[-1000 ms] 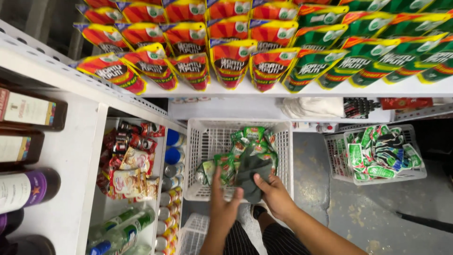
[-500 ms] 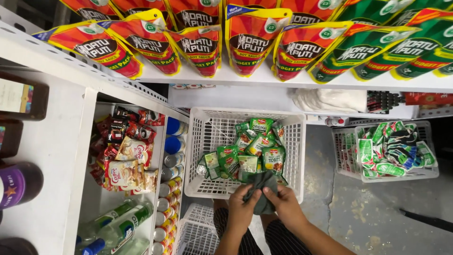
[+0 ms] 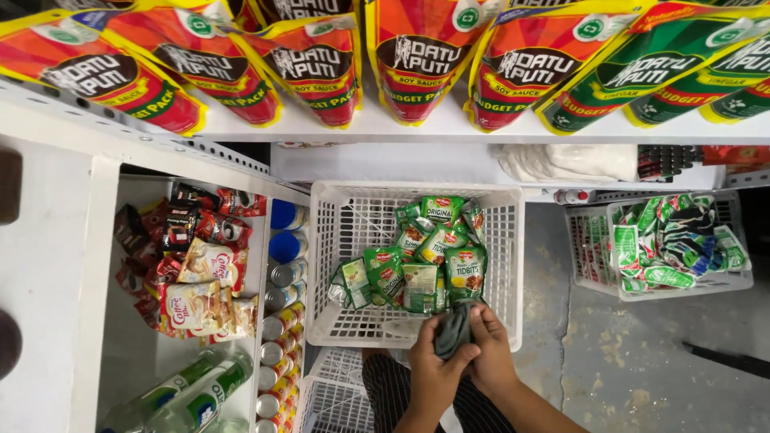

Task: Clean tomato sauce pouches with a cloth and organize them onto grocery store shelves.

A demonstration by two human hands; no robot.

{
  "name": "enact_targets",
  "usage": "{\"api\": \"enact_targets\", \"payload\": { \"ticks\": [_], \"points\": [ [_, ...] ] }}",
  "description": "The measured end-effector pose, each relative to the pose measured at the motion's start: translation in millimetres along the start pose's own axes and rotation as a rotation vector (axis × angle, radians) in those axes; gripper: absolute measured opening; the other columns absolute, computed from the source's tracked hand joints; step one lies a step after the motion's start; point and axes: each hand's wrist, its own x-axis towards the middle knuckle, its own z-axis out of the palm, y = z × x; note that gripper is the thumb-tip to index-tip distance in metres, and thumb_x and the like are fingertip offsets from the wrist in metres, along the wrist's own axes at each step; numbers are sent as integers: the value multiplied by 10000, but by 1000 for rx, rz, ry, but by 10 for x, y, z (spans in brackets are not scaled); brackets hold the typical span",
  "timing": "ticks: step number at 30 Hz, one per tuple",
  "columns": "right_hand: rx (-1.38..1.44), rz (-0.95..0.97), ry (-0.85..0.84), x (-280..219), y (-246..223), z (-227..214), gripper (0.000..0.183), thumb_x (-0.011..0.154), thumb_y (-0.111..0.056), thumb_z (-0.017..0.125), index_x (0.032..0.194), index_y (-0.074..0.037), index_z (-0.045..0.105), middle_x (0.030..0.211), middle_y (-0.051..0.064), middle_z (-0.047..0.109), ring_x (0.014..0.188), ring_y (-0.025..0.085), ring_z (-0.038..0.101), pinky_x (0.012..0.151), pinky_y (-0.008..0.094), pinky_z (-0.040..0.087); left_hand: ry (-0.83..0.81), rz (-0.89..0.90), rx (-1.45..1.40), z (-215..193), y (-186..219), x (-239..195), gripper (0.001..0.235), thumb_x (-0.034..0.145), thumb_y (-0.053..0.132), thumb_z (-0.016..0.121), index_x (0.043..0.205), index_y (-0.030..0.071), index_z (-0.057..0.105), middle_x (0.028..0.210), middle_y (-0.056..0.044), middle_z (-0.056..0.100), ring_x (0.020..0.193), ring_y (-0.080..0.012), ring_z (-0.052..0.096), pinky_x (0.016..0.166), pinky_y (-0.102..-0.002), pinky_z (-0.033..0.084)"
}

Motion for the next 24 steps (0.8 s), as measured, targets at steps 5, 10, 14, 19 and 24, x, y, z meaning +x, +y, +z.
{"api": "enact_targets", "payload": {
  "ticks": [5,10,14,19,24],
  "points": [
    [-109,-7,73,157,43,-12,253,1094,-235,505,1174,-28,627,995,81,676,865,160,625,791,321,530,5,274,316,-43,-342,167,342,931,151,758,1172,2,566,1167,-197,639,1038,-328,662,887,-420,536],
    [-562,-80,186,383,28,-140,274,1039,-205,554,1251,-38,597,1080,71,646,983,141,590,887,290,497,-24,-137,349,-307,-626,717,286,999,227,637,1211,61,541,1086,-162,715,987,-302,718,865,-407,545],
    [-623,-158,310,514,-63,-394,355,1001,-187,601,1320,-53,523,1186,68,601,1047,165,579,908,317,506,219,-323,510,-720,-549,1512,305,978,173,549,1281,140,537,1117,-144,688,948,-352,745,787,-507,615],
    [-488,-181,362,510,-276,-526,352,1005,-166,580,1333,-71,493,1217,61,599,1073,184,614,894,342,532,369,210,848,-1432,-1393,2355,225,917,172,666,1126,91,685,1049,-191,734,942,-433,715,833,-511,564],
    [-453,-182,285,433,-381,-494,293,1018,-134,537,1302,-65,518,1192,60,640,1073,197,670,880,333,545,-21,-85,1113,-1495,-1462,2652,628,798,516,840,1226,93,661,1041,-227,726,989,-435,697,857,-505,560]
  ]
}}
